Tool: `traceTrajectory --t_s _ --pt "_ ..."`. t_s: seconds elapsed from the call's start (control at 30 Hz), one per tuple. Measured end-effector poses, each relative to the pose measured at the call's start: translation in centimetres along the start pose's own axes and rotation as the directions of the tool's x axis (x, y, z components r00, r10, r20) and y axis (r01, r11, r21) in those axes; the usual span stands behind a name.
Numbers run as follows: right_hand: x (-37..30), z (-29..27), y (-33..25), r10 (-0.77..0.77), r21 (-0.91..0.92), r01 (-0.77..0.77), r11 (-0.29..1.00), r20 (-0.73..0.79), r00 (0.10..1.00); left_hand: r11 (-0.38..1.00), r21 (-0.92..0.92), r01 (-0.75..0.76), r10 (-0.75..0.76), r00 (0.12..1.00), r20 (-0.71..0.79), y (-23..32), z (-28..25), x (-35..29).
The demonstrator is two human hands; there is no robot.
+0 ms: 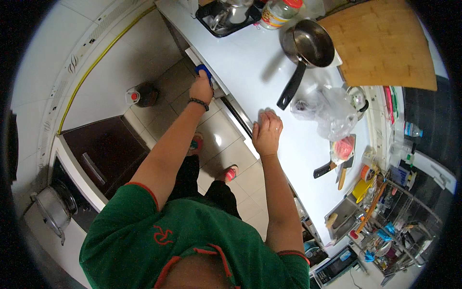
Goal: The person washes a black frying pan and a wooden spatula in the sink using a sponge and running water. They then move to the countertop, wipe the surface with a blue cloth, and clean a metal cleaver before rinsing the cloth in the sink.
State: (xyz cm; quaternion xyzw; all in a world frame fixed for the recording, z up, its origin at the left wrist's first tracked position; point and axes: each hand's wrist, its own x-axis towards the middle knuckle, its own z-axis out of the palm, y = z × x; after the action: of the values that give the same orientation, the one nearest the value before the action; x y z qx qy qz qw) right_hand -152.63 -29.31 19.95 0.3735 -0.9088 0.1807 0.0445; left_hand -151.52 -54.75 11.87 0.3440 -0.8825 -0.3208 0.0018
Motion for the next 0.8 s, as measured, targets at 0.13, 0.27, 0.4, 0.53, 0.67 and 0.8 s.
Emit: traceTrajectory --t_s 0.13,0.27,0.4,0.53,0.67,0.8 --pt "-0.6 0.1 0.3 0.016 0.022 -0.015 1.000 -0.055 0.998 0.993 -0.006 -0.120 0.119 0.979 0.168 0.3 1.5 -5.1" --pt "-3.5 -0.9 0.4 0.050 0.217 -0.009 0.976 -0.183 0.982 0.891 -0.222 -0.397 0.455 0.789 0.414 0.6 5.1 -13.9" --pt "-16.2 -3.9 -2.5 0.199 0.464 -0.140 0.875 -0.082 0.977 0.841 -0.540 -0.033 0.365 0.771 0.521 2.3 8.1 -24.9" --pt "-32.2 -8.0 -1.7 0.611 0.535 -0.508 0.675 -0.021 0.791 0.816 -0.553 0.171 0.338 0.634 0.695 7.4 9.7 -35.9" --pt "-42.1 -12.8 0.4 0.842 0.829 -0.552 0.090 0.232 0.487 0.815 -0.574 0.079 0.391 0.655 0.646 14.3 12.1 -46.2" --pt "-45.5 -19.9 1.6 0.683 0.578 -0.519 0.630 -0.095 0.724 0.669 -0.711 0.215 0.472 0.616 0.631 19.8 15.0 -53.9"
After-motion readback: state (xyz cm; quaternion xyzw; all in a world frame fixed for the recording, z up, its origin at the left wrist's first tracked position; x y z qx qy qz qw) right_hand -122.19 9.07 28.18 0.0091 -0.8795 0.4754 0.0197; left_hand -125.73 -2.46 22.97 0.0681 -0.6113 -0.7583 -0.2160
